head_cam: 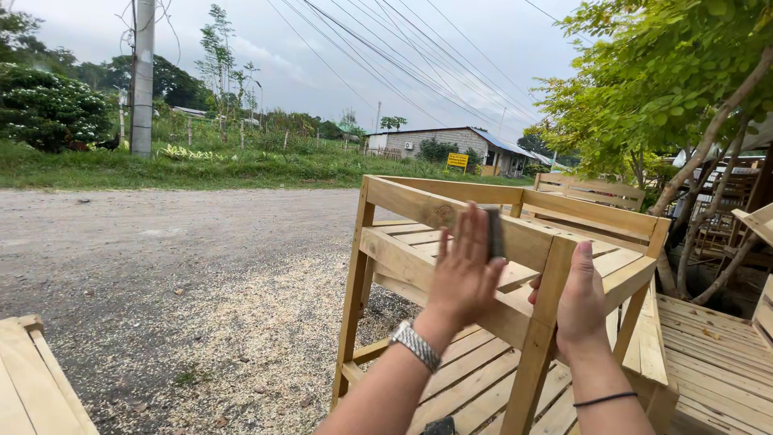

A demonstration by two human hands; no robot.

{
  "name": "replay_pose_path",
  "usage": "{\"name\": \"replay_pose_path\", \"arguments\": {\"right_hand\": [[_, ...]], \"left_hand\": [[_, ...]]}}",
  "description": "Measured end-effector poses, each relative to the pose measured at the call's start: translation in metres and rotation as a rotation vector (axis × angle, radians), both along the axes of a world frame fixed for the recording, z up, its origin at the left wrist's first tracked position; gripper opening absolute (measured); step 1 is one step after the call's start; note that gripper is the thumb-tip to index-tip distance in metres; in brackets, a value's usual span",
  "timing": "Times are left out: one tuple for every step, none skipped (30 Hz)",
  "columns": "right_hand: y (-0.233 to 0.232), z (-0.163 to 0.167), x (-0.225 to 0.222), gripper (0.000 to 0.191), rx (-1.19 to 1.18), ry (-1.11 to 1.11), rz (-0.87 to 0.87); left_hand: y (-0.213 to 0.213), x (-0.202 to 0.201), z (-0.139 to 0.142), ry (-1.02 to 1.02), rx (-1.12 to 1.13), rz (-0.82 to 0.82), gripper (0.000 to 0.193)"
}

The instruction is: The person sands a wooden shelving unit using a sanding block. They smooth the vertical frame, horizontal slats, and edges of the unit, moving systematically across different sections.

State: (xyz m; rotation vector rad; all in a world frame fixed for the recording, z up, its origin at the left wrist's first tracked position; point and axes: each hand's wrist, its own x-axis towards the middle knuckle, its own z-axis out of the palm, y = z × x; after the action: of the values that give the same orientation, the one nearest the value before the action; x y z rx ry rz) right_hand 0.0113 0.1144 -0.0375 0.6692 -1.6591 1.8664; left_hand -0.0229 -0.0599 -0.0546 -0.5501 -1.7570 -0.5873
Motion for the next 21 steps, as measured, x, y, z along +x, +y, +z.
{"name": "replay_pose_path", "arguments": {"right_hand": [[0.000, -0.001, -0.002, 0.073, -0.032, -0.079, -0.033], [0.000, -0.002, -0.003, 0.072, -0.036, -0.075, -0.037], [0.000, -0.002, -0.005, 0.072, -0.044, -0.067, -0.041], [0.000, -0.003, -0.006, 0.072, -0.049, -0.059, -0.040], [0.000, -0.003, -0.008, 0.072, -0.052, -0.076, -0.050], [0.000, -0.003, -0.009, 0.072, -0.053, -0.085, -0.059], [0.001, -0.002, -0.010, 0.071, -0.055, -0.084, -0.066], [0.002, -0.001, -0.012, 0.069, -0.042, -0.004, -0.028], [0.003, 0.000, -0.014, 0.067, -0.029, 0.077, 0.010], [0.004, 0.000, -0.016, 0.065, -0.017, 0.154, 0.049], [0.004, 0.000, -0.019, 0.067, -0.035, 0.079, 0.014], [0.005, -0.001, -0.022, 0.069, -0.045, -0.003, -0.019], [0.006, -0.002, -0.026, 0.071, -0.062, -0.090, -0.052], [0.006, -0.004, -0.029, 0.071, -0.065, -0.076, -0.035], [0.006, -0.007, -0.032, 0.071, -0.069, -0.065, -0.024], [0.006, -0.009, -0.035, 0.071, -0.071, -0.048, -0.011], [0.006, -0.010, -0.036, 0.070, -0.072, -0.078, -0.031], [0.006, -0.010, -0.037, 0.069, -0.078, -0.107, -0.044], [0.006, -0.007, -0.037, 0.068, -0.086, -0.126, -0.054], [0.005, -0.002, -0.036, 0.063, -0.102, -0.099, -0.048], [0.005, 0.005, -0.034, 0.058, -0.118, -0.075, -0.043]], "left_hand": [[-0.011, -0.004, 0.008, -0.020, 0.045, 0.025, 0.073], [-0.018, -0.007, 0.014, -0.103, 0.137, 0.047, 0.074], [-0.021, -0.008, 0.017, -0.184, 0.225, 0.068, 0.075], [-0.017, -0.008, 0.016, -0.136, 0.224, 0.026, 0.075], [-0.013, -0.008, 0.013, -0.094, 0.224, -0.013, 0.076], [-0.005, -0.008, 0.008, -0.043, 0.224, -0.054, 0.077], [0.004, -0.008, 0.001, 0.014, 0.099, -0.109, 0.081], [0.014, -0.006, -0.008, 0.069, -0.026, -0.163, 0.086], [0.015, -0.007, -0.012, 0.062, -0.083, -0.090, 0.086], [0.014, -0.010, -0.016, 0.051, -0.140, -0.017, 0.086], [0.012, -0.015, -0.017, 0.036, -0.192, 0.053, 0.087], [0.003, -0.026, -0.012, 0.006, -0.081, 0.022, 0.086], [-0.011, -0.038, -0.003, -0.028, 0.023, -0.009, 0.085], [-0.026, -0.049, 0.005, -0.094, 0.129, 0.040, 0.084], [-0.033, -0.057, 0.010, -0.164, 0.234, 0.085, 0.083], [-0.035, -0.060, 0.012, -0.152, 0.259, 0.058, 0.083], [-0.035, -0.062, 0.012, -0.141, 0.287, 0.038, 0.084], [-0.035, -0.060, 0.012, -0.125, 0.311, 0.024, 0.085], [-0.031, -0.055, 0.009, -0.083, 0.180, 0.015, 0.086], [-0.021, -0.047, 0.003, -0.040, 0.055, 0.007, 0.087], [-0.012, -0.036, -0.007, 0.004, -0.008, -0.058, 0.087]]}}
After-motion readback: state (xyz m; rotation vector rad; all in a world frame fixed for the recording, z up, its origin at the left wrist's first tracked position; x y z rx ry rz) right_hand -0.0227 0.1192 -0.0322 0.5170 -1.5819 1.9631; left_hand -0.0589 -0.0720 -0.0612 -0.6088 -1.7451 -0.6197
